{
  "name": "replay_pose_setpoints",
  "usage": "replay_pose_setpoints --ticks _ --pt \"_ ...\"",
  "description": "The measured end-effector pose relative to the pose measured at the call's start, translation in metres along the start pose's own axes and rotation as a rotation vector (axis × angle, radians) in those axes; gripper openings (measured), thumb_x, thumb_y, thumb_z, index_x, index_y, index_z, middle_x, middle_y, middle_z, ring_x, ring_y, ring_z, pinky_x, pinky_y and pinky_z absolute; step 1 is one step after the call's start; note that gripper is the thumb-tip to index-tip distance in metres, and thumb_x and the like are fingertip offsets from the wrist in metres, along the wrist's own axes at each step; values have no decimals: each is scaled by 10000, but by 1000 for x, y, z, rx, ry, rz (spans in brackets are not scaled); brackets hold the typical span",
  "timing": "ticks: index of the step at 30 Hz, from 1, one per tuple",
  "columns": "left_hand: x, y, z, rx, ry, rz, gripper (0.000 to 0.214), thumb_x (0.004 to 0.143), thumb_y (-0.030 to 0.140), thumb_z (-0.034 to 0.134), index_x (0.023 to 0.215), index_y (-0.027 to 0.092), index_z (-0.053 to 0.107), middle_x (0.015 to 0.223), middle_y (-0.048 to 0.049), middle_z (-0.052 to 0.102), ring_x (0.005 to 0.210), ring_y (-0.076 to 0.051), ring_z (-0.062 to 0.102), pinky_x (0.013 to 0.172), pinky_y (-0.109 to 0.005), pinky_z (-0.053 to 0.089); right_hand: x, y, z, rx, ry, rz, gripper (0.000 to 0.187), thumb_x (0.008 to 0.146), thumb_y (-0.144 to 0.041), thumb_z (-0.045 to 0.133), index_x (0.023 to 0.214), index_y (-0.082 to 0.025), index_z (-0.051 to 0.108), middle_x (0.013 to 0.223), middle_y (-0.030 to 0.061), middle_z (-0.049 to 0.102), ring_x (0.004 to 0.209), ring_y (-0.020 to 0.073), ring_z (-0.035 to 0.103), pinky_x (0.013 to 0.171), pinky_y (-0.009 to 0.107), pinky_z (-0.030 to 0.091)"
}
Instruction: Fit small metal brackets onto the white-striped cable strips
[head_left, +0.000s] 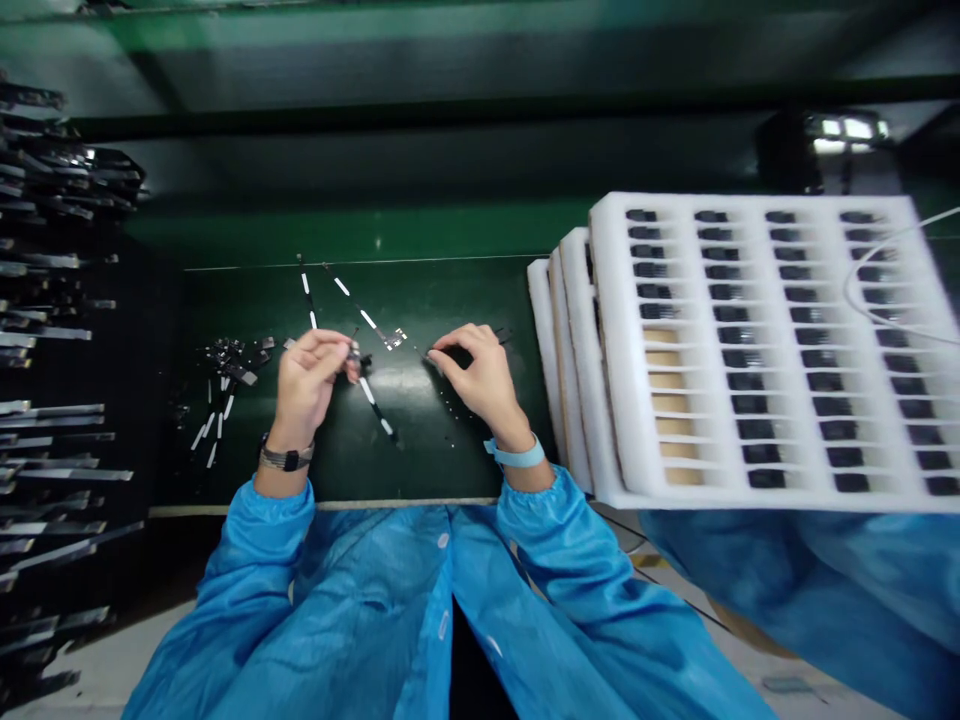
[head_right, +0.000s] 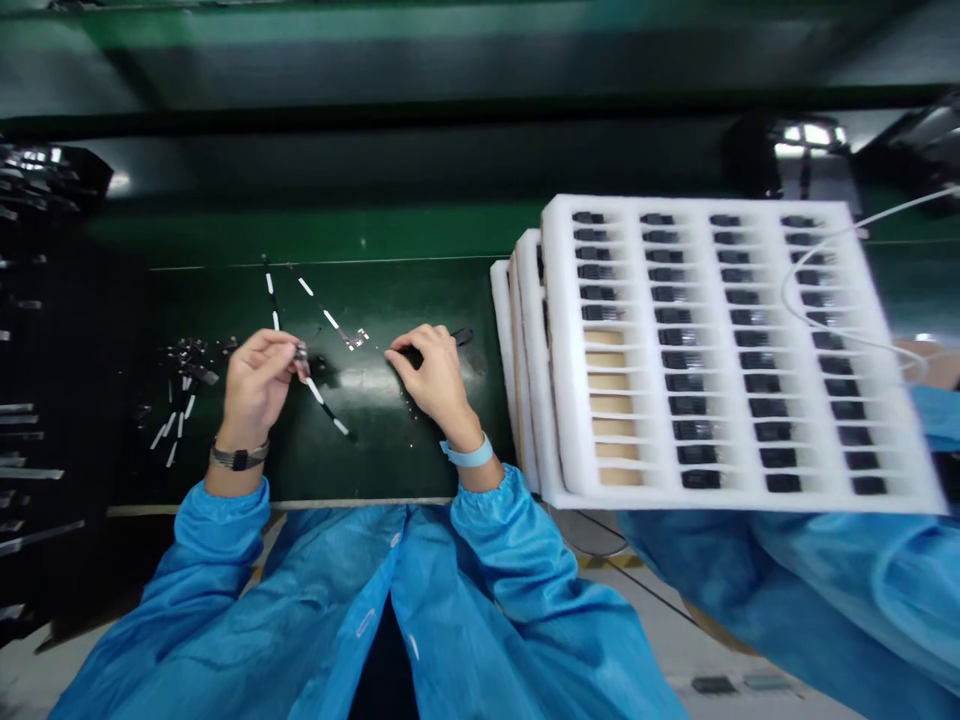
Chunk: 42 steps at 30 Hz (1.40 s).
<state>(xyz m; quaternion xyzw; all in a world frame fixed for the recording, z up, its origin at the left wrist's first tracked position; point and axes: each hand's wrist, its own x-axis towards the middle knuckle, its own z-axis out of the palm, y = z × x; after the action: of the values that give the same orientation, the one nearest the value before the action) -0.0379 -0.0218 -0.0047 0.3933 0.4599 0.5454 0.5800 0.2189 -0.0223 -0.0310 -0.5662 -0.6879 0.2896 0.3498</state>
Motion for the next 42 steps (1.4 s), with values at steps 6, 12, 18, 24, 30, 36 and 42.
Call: replay_pose_setpoints --ticks 6,12,18,24,30,36,42 --pt "13 4 -22 -142 169 33 254 850 349 874 993 236 697 856 -9 760 774 -149 742 749 -278 626 4 0 32 -345 -36 -18 146 1040 -326 684 1076 -188 717 1123 165 682 1097 372 554 933 501 434" --pt "9 -3 -17 -152 60 -28 327 855 349 884 1052 227 654 928 -26 784 916 -186 789 803 -299 623 6 -16 40 -426 -141 3 164 1065 -182 574 933 -181 671 1071 173 665 1080 372 548 920 493 409" --pt "5 -5 -10 -259 28 -123 308 816 266 912 1027 215 693 948 -41 813 967 -215 806 828 -311 624 2 -16 21 -145 -109 -12 145 1087 -210 519 976 -214 614 921 102 753 927 303 656 881 430 453" --pt "6 -8 -7 -360 80 -194 173 844 216 883 967 213 761 1002 -58 833 995 -223 802 876 -338 629 2 -11 11 235 -188 60 57 1054 -285 610 1014 -253 636 908 25 862 907 252 816 880 359 536" --pt "10 -12 -10 -361 134 -174 166 776 144 914 858 196 780 897 -28 768 812 -129 700 739 -247 569 -1 -16 13 259 -221 30 95 1049 -255 608 1005 -252 692 960 41 872 968 262 840 892 359 549" --pt "10 -12 -7 -376 123 -156 310 683 127 955 925 207 779 874 -18 751 800 -131 676 716 -245 541 -4 -18 11 302 -255 58 169 1047 -224 581 1057 -240 748 979 51 864 958 254 835 862 358 577" --pt "7 -16 0 -275 127 -157 319 664 134 939 869 196 703 902 -40 789 773 -140 682 711 -266 523 -5 -20 11 330 -283 77 143 1064 -297 591 1146 -250 697 1041 53 876 1026 263 834 941 402 587"
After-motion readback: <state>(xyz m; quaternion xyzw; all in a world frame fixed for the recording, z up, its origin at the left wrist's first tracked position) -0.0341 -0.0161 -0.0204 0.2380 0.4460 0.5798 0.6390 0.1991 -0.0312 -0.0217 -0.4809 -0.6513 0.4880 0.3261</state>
